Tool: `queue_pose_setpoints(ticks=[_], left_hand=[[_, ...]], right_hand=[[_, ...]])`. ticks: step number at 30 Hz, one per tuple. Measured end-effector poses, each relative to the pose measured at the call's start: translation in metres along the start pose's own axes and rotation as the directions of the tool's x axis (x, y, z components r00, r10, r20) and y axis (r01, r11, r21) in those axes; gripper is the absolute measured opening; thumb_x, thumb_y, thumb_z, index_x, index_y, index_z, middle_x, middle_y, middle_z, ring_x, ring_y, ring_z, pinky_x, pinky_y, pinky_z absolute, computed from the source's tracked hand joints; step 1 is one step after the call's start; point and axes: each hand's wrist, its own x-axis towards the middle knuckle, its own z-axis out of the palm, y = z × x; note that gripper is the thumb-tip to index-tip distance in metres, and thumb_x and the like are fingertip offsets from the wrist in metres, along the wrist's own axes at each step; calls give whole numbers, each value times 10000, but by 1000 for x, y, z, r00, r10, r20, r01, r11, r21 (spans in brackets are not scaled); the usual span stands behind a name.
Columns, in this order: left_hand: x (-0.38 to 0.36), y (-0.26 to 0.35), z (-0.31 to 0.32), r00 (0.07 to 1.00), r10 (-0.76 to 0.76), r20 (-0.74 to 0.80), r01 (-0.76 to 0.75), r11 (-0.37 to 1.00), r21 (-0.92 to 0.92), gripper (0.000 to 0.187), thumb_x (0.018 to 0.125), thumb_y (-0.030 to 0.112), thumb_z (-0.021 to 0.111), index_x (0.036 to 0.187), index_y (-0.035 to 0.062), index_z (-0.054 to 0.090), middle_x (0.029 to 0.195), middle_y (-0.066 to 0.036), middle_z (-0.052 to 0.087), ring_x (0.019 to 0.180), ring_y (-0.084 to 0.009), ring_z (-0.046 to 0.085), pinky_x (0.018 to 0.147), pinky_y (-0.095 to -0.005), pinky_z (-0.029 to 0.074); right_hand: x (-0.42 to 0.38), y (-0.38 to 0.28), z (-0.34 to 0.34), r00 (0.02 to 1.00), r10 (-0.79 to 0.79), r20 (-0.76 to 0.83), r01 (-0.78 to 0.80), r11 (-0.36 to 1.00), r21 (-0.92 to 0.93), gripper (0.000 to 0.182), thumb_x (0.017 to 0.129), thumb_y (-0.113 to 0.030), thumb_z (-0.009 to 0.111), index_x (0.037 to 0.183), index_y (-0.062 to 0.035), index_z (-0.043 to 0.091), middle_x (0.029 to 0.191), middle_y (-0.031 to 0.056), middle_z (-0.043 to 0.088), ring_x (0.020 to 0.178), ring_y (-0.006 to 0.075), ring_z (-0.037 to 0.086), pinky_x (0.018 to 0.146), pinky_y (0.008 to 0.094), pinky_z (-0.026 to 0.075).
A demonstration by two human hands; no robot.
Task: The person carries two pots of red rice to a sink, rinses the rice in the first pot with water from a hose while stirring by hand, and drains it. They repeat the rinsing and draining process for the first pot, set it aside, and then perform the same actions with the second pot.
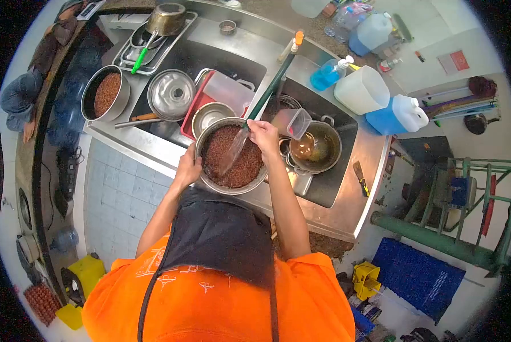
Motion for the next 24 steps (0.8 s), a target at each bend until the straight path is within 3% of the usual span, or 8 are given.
queue_pose_setpoints(ticks=[2, 8, 15, 18, 20, 21, 23, 24], left_hand=[[4, -6, -3, 1000, -12, 28, 12, 1000, -5, 515, 840, 8, 526, 1346, 25, 431, 1086, -343, 611, 1068, -501, 568, 932, -524, 453], [11, -2, -12, 986, -50, 160, 26, 988, 150, 483, 852, 43, 553, 1319, -7, 437, 994, -343, 631, 985, -510, 593, 883, -545, 470], [22, 18, -13, 994, 75, 74, -89, 974, 207, 331, 931, 143, 528, 1195, -47, 464, 861, -343, 626, 873, -516, 604, 782, -576, 469], [33, 12, -6, 990, 132, 57, -142, 964, 227, 247, 965, 153, 492, 1122, -37, 471, 810, -341, 619, 813, -522, 602, 717, -593, 463], [38, 6, -2, 988, 138, 69, -150, 960, 236, 215, 978, 150, 475, 1092, -32, 468, 786, -339, 617, 782, -525, 599, 682, -600, 459], [40, 5, 0, 988, 144, 51, -152, 959, 239, 207, 983, 150, 468, 1086, -29, 462, 769, -336, 613, 763, -527, 596, 658, -602, 456], [41, 3, 4, 988, 149, 47, -156, 959, 236, 199, 988, 150, 461, 1080, -26, 456, 751, -333, 610, 743, -530, 592, 633, -604, 452], [41, 2, 4, 989, 143, 48, -150, 960, 238, 195, 988, 148, 457, 1085, -21, 451, 748, -331, 609, 743, -530, 592, 633, -603, 451]], right_hand=[[3, 6, -4, 994, -51, 94, 49, 998, 25, 288, 917, -281, 688, 1043, -24, 660, 922, 44, 702, 766, 123, 673, 744, 266, 535], [-6, -7, -6, 996, -3, 93, 10, 997, -70, 260, 937, -256, 664, 1029, -13, 646, 878, 46, 684, 757, 105, 650, 663, 234, 512], [-22, -1, -21, 989, 5, 146, -6, 1000, 2, 290, 1004, -269, 543, 1047, 5, 627, 973, 82, 692, 838, 132, 665, 732, 263, 519], [-36, 34, -28, 979, -165, 119, 176, 981, -83, 295, 974, -234, 563, 1120, 19, 598, 975, 105, 699, 849, 202, 680, 765, 296, 527], [-49, 52, -19, 914, -305, 266, 404, 716, -570, 375, 901, -191, 595, 1216, 10, 562, 1085, 182, 665, 962, 325, 658, 855, 405, 519], [-56, 45, -5, 917, -300, 264, 399, 717, -572, 375, 901, -191, 595, 1216, 10, 562, 1085, 182, 665, 962, 325, 658, 855, 405, 519], [-71, 34, 18, 700, -573, 426, 658, 285, -697, 481, 820, -170, 607, 1270, -9, 547, 1212, 238, 592, 1117, 409, 569, 963, 492, 453], [-69, 41, 21, 706, -568, 422, 651, 287, -703, 481, 820, -170, 607, 1270, -9, 547, 1212, 238, 592, 1117, 409, 569, 963, 492, 453]])
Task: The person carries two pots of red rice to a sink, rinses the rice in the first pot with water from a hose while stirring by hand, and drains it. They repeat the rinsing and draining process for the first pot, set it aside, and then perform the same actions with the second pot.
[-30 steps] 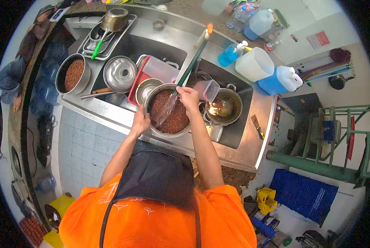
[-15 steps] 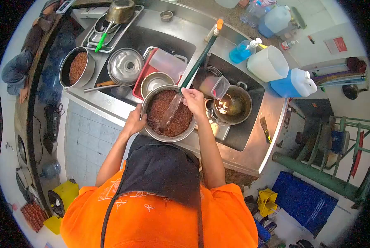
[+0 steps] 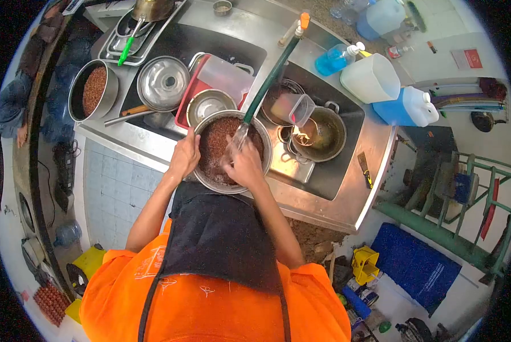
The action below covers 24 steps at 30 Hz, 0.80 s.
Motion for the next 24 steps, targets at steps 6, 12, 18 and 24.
queue_pose_setpoints(ticks=[6, 12, 18, 24], left_hand=[[-1, 1, -4, 1000, 4, 11, -4, 1000, -30, 175, 993, 148, 447, 1079, -4, 445, 767, -329, 610, 767, -534, 586, 649, -604, 446], [-2, -2, -6, 999, -13, 39, 15, 999, -51, 188, 991, 165, 452, 1075, -4, 445, 798, -338, 610, 803, -537, 583, 680, -607, 443], [-6, -3, -7, 1000, 14, 10, -13, 997, -78, 237, 990, 171, 448, 1154, 0, 452, 831, -337, 617, 826, -535, 586, 708, -610, 442], [-11, -5, -6, 999, 35, -23, -38, 988, -150, 296, 996, 157, 430, 1252, 8, 451, 965, -340, 617, 941, -521, 576, 786, -582, 446]], right_hand=[[-14, 6, 12, 881, 40, 472, 43, 986, -163, 483, 873, -284, 613, 1285, -38, 558, 1248, 221, 567, 1219, 376, 498, 1044, 477, 385], [-13, -27, -44, 844, 14, 537, 103, 977, -188, 314, 852, -168, 559, 1119, -11, 609, 1123, 183, 622, 1157, 365, 553, 966, 497, 441], [2, -64, -58, 852, 16, 524, 81, 984, -161, 285, 849, -74, 541, 1099, 34, 622, 1035, 209, 654, 962, 359, 638, 855, 424, 511], [38, -60, -2, 952, -96, 290, 197, 919, -341, 358, 839, -85, 543, 1169, 44, 592, 1248, 224, 562, 1159, 377, 552, 922, 451, 502]])
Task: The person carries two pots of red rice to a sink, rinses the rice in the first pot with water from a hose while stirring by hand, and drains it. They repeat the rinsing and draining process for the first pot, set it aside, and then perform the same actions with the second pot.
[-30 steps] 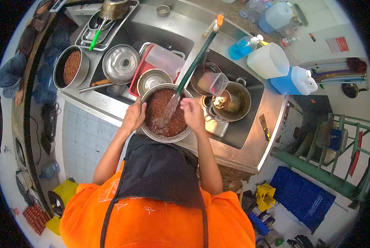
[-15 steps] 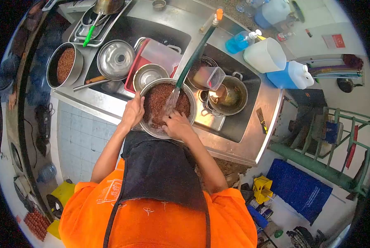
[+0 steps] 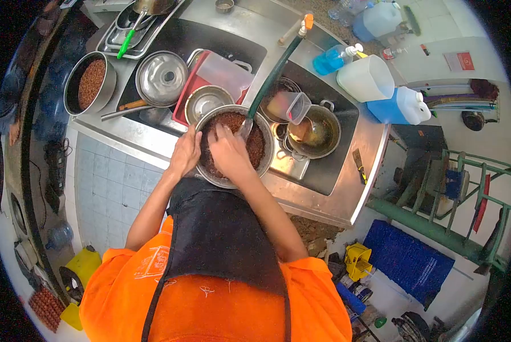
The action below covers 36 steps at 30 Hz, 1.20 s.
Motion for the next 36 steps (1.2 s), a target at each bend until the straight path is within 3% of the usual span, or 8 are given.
queue_pose_setpoints(ticks=[12, 14, 20, 25, 27, 29, 32, 36], left_hand=[[4, 0, -7, 995, -64, 79, 67, 997, -41, 320, 996, 138, 426, 1283, -2, 460, 1025, -347, 605, 971, -522, 562, 811, -564, 443], [3, 0, -5, 999, -24, 24, 25, 997, -75, 303, 994, 130, 429, 1261, -8, 472, 994, -346, 607, 952, -525, 562, 806, -569, 438], [2, -2, -6, 1000, 15, 5, -15, 996, -88, 283, 996, 139, 433, 1231, -8, 485, 960, -335, 608, 924, -524, 566, 797, -567, 444], [2, -8, -1, 1000, -3, 19, 4, 999, -54, 293, 997, 161, 439, 1237, -1, 489, 987, -329, 606, 936, -510, 573, 812, -561, 449], [3, -11, 2, 1000, 19, -19, -20, 999, -29, 308, 994, 172, 453, 1261, 25, 498, 1007, -322, 600, 967, -508, 567, 832, -555, 453], [1, -5, -1, 1000, -8, 1, 8, 1000, -4, 313, 992, 175, 459, 1269, 35, 500, 1005, -320, 598, 977, -513, 562, 834, -552, 457], [2, -6, -4, 997, -44, 66, 40, 997, 64, 360, 984, 181, 478, 1325, 66, 489, 1042, -331, 594, 1008, -531, 545, 863, -546, 459], [-1, -6, -13, 965, -150, 214, 150, 989, 13, 484, 961, 162, 496, 1428, 89, 390, 1184, -325, 570, 1089, -489, 531, 956, -512, 422]], right_hand=[[-18, 14, 43, 955, -101, 279, 53, 983, 175, 246, 849, -167, 582, 1020, 1, 633, 1155, 164, 558, 1212, 358, 493, 980, 495, 454], [-26, 16, 26, 870, -90, 485, 69, 996, 61, 382, 869, -221, 599, 1201, -32, 611, 1328, 201, 515, 1294, 390, 446, 1030, 447, 427], [-37, 17, -26, 929, 45, 368, -99, 987, 129, 418, 889, -246, 605, 1265, -65, 588, 1272, 223, 571, 1210, 395, 526, 1011, 424, 448], [-48, 6, -90, 947, 199, 252, -244, 956, 161, 285, 893, -244, 618, 1081, -37, 672, 1074, 182, 679, 962, 335, 658, 847, 399, 519], [-56, 22, -91, 806, 568, -163, -483, 793, 372, 257, 906, -275, 600, 971, -43, 692, 929, 182, 691, 862, 323, 667, 774, 413, 508], [-71, 79, -59, 548, 773, -319, -565, 623, 541, 313, 919, -300, 601, 912, 2, 685, 833, 173, 689, 785, 280, 670, 728, 391, 499], [-102, 167, 12, 490, 870, -64, -607, 393, 691, 436, 956, -388, 569, 966, 38, 662, 862, 138, 691, 759, 209, 663, 686, 358, 512], [-113, 144, 13, 491, 773, 401, -621, -12, 784, 609, 944, -549, 532, 1084, 37, 624, 942, 107, 685, 773, 161, 667, 659, 313, 532]])
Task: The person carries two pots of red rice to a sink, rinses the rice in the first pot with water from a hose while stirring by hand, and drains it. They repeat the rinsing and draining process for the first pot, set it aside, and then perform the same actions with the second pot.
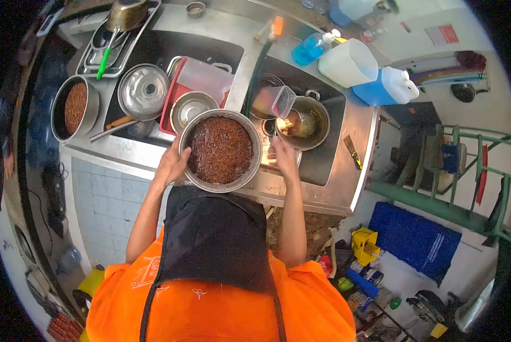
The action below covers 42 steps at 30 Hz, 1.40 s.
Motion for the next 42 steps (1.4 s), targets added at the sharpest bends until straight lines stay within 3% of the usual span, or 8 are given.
queue_pose_setpoints(ticks=[4, 7, 9, 13, 16, 24, 26, 42], left_hand=[[5, -10, 6, 886, -196, 419, 384, 817, -430, 668, 889, -9, 442, 1521, 35, 232, 1434, -177, 461, 1317, -272, 457, 1124, -355, 326], [-1, 7, 5, 891, -201, 407, 402, 766, -501, 611, 869, -52, 416, 1471, 0, 329, 1389, -170, 503, 1279, -241, 481, 1103, -341, 346], [1, 11, 13, 940, -110, 323, 243, 879, -410, 524, 896, -28, 417, 1418, -6, 374, 1194, -178, 603, 926, -237, 676, 602, -311, 620], [1, 78, 32, 944, -178, 278, 284, 866, -411, 535, 879, -29, 446, 1413, -3, 420, 1322, -170, 560, 1204, -262, 545, 1059, -341, 386], [20, 63, 85, 983, 35, 182, 8, 973, -232, 488, 887, -4, 492, 1374, -6, 459, 1231, -196, 612, 1121, -282, 602, 1013, -369, 436], [73, 105, 221, 991, -94, 95, 109, 979, -172, 386, 888, 41, 557, 1273, 16, 540, 1058, -229, 663, 1037, -312, 657, 872, -393, 502], [82, 98, 241, 995, -97, 18, 98, 972, -212, 354, 879, 31, 571, 1231, 3, 558, 950, -236, 681, 900, -342, 699, 789, -409, 534], [121, -23, 288, 925, -378, -30, 364, 866, 342, 297, 814, 108, 576, 1066, -44, 536, 949, -293, 655, 908, -448, 647, 883, -485, 499]], right_hand=[[-31, -7, 34, 995, 65, 72, -57, 992, -111, 579, 904, -519, 598, 1017, 48, 632, 893, 167, 685, 758, 255, 686, 653, 378, 542], [-10, 27, 33, 868, -488, 91, 475, 766, -433, 393, 854, -365, 645, 928, 20, 633, 724, 150, 615, 656, 291, 617, 637, 412, 501], [-7, 17, 22, 892, -408, 193, 451, 798, -400, 298, 820, -236, 605, 863, 58, 627, 768, 299, 616, 750, 470, 615, 712, 486, 499], [-12, 12, -22, 938, -329, 111, 346, 856, -384, 274, 817, -233, 610, 827, 41, 621, 719, 270, 612, 703, 439, 622, 669, 489, 484], [-9, 11, -77, 937, -346, 56, 345, 880, -327, 277, 816, -233, 608, 827, 43, 619, 685, 254, 594, 653, 411, 611, 640, 477, 475], [61, 23, -177, 963, -269, 28, 251, 849, -466, 239, 856, -180, 606, 817, 56, 603, 634, 211, 555, 562, 284, 563, 584, 400, 453], [88, 46, -181, 949, -314, 34, 292, 830, -476, 194, 885, -139, 585, 824, 42, 619, 595, 61, 502, 565, 108, 454, 540, 329, 407], [190, 218, -74, 897, -406, 175, 438, 758, -484, 254, 902, -193, 631, 1078, -12, 656, 791, 162, 667, 658, 221, 639, 615, 370, 521]])
